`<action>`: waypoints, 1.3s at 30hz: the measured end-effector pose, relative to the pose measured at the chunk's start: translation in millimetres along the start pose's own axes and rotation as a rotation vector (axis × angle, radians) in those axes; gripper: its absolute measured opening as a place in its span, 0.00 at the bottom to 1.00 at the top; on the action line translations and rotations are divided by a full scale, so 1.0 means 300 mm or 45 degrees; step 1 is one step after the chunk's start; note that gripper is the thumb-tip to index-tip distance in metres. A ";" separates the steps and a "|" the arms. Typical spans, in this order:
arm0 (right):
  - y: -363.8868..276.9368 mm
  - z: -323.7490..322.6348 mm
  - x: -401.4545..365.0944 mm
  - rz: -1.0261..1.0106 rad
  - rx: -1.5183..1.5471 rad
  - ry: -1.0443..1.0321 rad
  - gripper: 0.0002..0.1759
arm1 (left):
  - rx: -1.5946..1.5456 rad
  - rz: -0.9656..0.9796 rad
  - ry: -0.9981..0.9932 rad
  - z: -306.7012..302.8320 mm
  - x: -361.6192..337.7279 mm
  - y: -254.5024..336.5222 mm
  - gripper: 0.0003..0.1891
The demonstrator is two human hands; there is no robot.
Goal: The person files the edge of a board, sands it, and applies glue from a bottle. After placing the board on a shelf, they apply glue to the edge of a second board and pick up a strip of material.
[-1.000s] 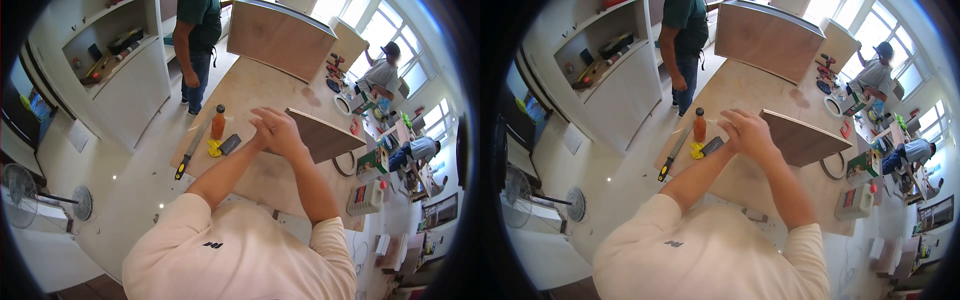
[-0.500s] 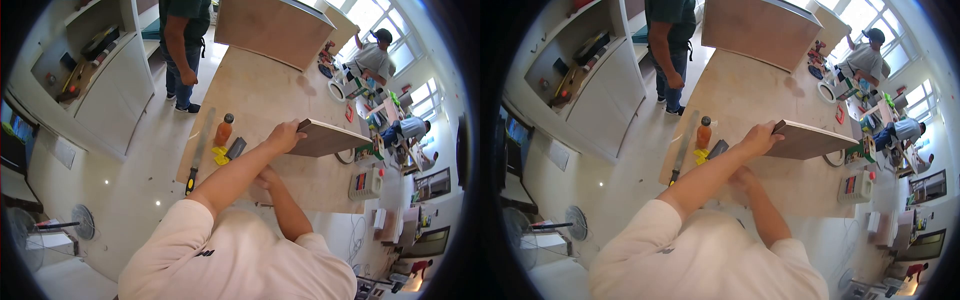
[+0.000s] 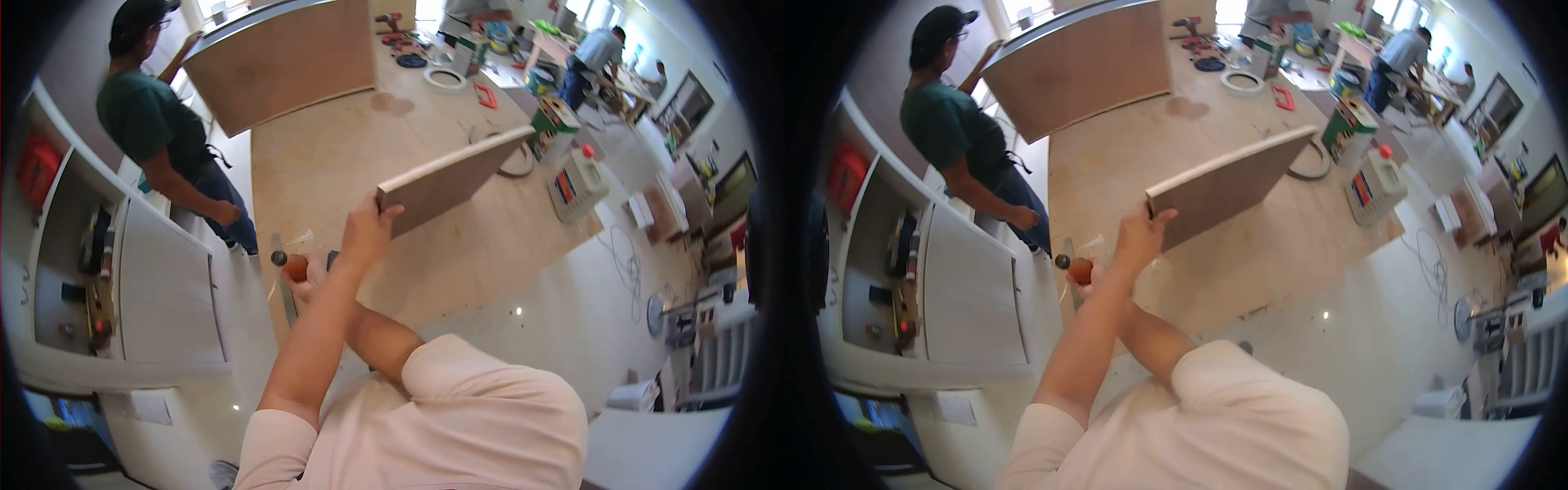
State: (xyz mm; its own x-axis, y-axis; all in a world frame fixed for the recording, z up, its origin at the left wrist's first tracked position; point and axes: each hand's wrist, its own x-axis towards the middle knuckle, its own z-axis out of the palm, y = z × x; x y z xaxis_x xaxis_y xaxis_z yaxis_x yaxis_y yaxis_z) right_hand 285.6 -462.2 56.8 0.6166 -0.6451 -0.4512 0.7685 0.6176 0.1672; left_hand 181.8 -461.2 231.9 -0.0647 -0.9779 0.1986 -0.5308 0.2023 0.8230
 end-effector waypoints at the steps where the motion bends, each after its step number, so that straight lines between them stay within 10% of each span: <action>1: -0.010 -0.009 -0.081 -0.001 -0.084 0.021 0.12 | 0.002 -0.061 -0.028 0.014 0.003 -0.011 0.24; 8: -0.236 -0.334 -0.637 -0.053 -0.400 0.051 0.08 | -0.103 0.010 -0.180 -0.058 0.049 0.042 0.21; 12: -0.445 -0.413 -1.003 -0.678 -0.598 0.144 0.11 | -0.282 0.112 -0.082 -0.003 0.073 -0.020 0.22; 27: -0.703 0.390 -1.899 -2.142 -0.987 0.087 0.19 | -0.595 0.199 0.114 0.165 -0.217 0.045 0.18; 39: -0.766 0.477 -1.916 -2.132 -1.180 0.040 0.24 | -0.495 0.130 0.156 0.114 -0.376 0.097 0.17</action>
State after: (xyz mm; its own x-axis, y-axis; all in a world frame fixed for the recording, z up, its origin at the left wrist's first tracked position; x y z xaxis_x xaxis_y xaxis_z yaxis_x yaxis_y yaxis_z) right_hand -221.1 -297.6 403.1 -0.5612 -0.7483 0.3539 0.1619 -0.5185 -0.8396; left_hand 144.7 -346.9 215.2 0.0127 -0.9431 0.3322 -0.1668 0.3256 0.9307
